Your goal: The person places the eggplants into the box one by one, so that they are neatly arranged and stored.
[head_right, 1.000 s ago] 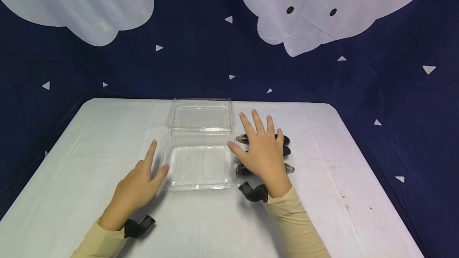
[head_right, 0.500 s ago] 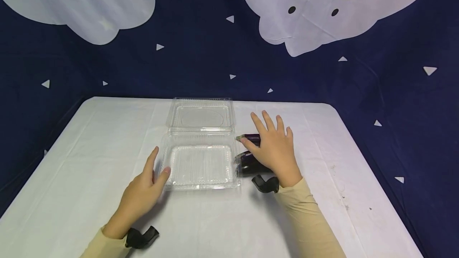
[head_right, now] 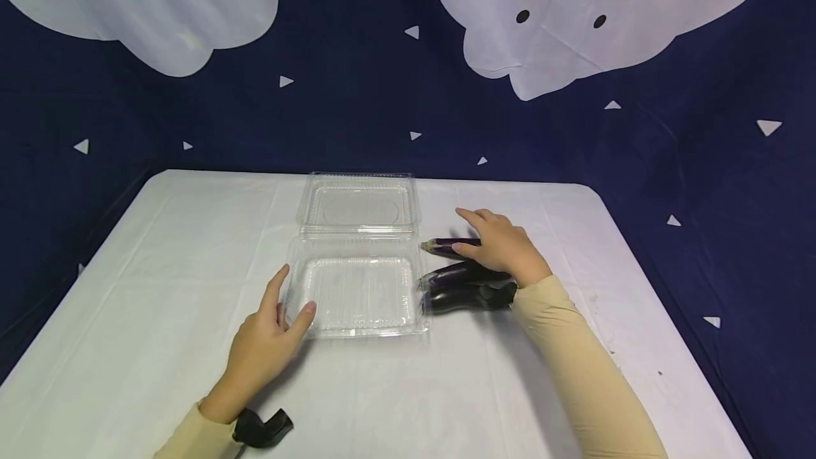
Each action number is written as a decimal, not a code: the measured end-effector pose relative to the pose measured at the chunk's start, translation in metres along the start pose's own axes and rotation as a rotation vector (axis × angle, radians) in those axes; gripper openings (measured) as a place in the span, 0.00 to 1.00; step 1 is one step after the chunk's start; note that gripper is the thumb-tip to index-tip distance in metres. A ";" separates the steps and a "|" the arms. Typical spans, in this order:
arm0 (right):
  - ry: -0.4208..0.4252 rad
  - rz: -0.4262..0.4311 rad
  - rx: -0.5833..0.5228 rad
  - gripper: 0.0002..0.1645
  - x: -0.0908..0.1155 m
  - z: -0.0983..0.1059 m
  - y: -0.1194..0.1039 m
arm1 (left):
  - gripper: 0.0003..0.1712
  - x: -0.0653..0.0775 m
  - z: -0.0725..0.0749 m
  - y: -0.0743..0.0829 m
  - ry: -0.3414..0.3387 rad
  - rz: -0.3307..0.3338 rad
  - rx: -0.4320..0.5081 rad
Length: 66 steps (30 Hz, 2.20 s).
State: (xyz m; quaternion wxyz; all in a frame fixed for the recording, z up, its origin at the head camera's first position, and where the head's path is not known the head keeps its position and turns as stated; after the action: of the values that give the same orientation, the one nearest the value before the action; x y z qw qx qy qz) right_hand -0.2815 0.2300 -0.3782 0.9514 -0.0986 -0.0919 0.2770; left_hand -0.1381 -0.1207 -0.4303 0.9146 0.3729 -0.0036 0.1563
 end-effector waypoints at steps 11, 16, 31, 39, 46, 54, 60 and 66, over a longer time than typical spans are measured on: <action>-0.053 0.055 -0.047 0.47 -0.014 -0.013 0.023 | 0.56 0.001 -0.001 0.001 0.000 -0.010 -0.007; -0.080 0.171 -0.118 0.45 -0.017 -0.018 0.021 | 0.64 0.001 -0.001 0.000 0.000 -0.024 -0.016; -0.073 0.277 -0.094 0.36 -0.027 -0.026 0.023 | 0.73 0.002 -0.001 0.000 -0.029 -0.020 -0.081; -0.016 0.224 -0.007 0.36 -0.026 -0.014 0.026 | 0.73 0.002 0.000 0.000 -0.031 -0.008 -0.090; 0.039 0.218 0.023 0.36 -0.024 0.004 0.025 | 0.74 0.002 -0.001 0.001 -0.038 -0.008 -0.092; 0.112 0.277 0.027 0.38 -0.028 0.021 0.004 | 0.74 0.003 -0.001 0.001 -0.034 -0.024 -0.082; 0.122 0.352 0.045 0.39 -0.036 0.026 -0.031 | 0.73 0.002 -0.001 0.000 -0.033 -0.029 -0.082; 0.115 0.428 0.056 0.39 -0.047 0.025 -0.070 | 0.73 0.002 -0.001 -0.001 -0.027 -0.029 -0.083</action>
State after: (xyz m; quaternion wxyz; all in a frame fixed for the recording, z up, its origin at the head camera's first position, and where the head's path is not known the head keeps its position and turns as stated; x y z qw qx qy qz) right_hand -0.2901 0.1499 -0.3431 0.8769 -0.1052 -0.0066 0.4689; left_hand -0.1359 -0.1198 -0.4313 0.9313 0.3366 -0.0168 0.1378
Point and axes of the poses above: each hand's wrist, its own x-axis away from the middle knuckle, its own z-axis out of the back of the hand, y = z × x, the point moved 7 cm from there along -x, towards the middle knuckle, and after that the axes turned 15 degrees about z, right-handed, at the moved point
